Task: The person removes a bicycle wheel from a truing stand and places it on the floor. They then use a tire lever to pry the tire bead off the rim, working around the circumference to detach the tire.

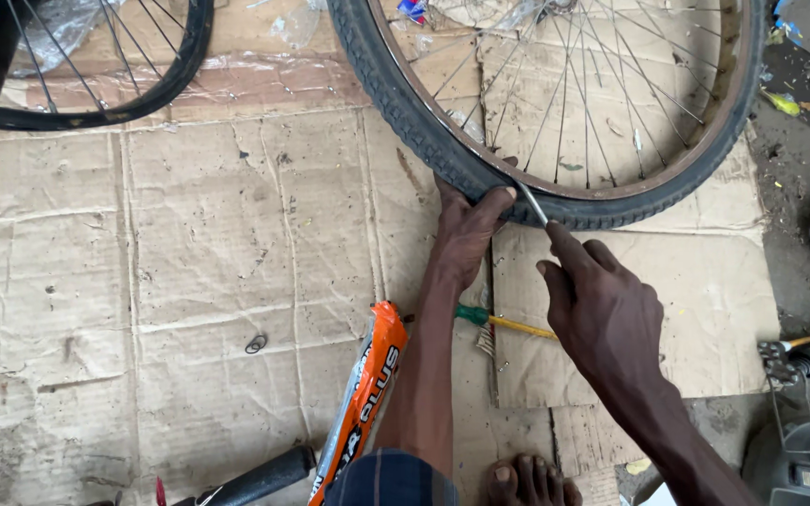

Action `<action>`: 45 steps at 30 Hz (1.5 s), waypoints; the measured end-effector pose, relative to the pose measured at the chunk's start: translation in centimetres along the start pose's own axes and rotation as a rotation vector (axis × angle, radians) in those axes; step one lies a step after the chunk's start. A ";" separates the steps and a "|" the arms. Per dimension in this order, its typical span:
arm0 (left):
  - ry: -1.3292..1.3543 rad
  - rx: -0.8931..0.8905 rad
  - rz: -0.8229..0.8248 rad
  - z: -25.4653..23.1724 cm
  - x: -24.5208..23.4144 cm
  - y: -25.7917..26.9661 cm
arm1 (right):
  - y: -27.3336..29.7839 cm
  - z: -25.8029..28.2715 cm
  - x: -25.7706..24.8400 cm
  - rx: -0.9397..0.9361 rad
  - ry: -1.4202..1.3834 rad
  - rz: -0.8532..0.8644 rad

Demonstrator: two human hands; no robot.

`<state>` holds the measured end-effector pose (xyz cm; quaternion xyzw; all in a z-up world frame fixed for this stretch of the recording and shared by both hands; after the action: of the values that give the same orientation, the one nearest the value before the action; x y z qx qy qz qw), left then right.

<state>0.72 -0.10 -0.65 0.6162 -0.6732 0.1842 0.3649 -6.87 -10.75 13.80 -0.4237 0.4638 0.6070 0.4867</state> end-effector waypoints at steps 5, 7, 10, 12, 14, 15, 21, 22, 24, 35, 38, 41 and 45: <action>-0.025 -0.091 -0.021 -0.2 0.0 -0.1 | -1.7 -1.6 -0.5 0.018 0.078 0.116; -0.005 -0.091 -0.015 -0.2 0.0 -0.1 | -2.9 -1.9 -1.7 0.106 0.110 0.261; -0.018 -0.074 -0.011 0.1 -0.1 -0.5 | -4.1 -1.9 -3.4 -0.002 0.197 0.321; -0.020 -0.058 -0.023 0.6 -0.2 -0.4 | -4.1 -2.1 -3.7 -0.033 0.091 0.292; -0.005 -0.037 -0.037 0.9 -0.3 -0.4 | -3.7 -2.3 -3.3 -0.092 0.074 0.198; 0.000 -0.047 -0.038 1.1 -0.2 -0.3 | -3.2 -2.1 -2.7 -0.136 0.110 0.122; -0.019 -0.060 -0.064 0.6 -0.3 -0.3 | -0.8 -0.3 1.1 -0.068 0.281 0.109; -0.005 -0.054 -0.056 0.6 -0.2 -0.4 | -0.8 0.1 1.2 -0.061 0.307 0.127; 0.005 -0.056 -0.045 0.6 -0.3 -0.5 | -1.1 0.3 0.5 -0.062 0.290 0.130; -0.003 -0.090 -0.015 0.3 -0.2 -0.5 | -5.7 -2.2 -5.3 0.185 0.080 0.483; -0.015 -0.085 0.012 0.1 -0.2 -0.4 | -6.9 -2.4 -5.8 0.173 0.047 0.519; -0.020 -0.112 -0.010 0.3 -0.2 -0.4 | -7.9 -3.1 -6.2 0.112 0.146 0.538; -0.037 -0.145 -0.042 0.7 -0.7 -1.0 | -9.2 -2.1 -6.9 0.074 0.158 0.556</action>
<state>1.44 -0.27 -1.77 0.6054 -0.6784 0.1157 0.3999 3.44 -13.28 18.68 -0.3082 0.6205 0.6649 0.2790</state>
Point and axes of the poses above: each hand's wrist, its own y-axis away from the middle knuckle, its own x-axis out of the palm, z = x × y, the point moved 1 cm from there along -y, towards the middle knuckle, and after that the axes turned 8 degrees about z, right-handed, at the moved point
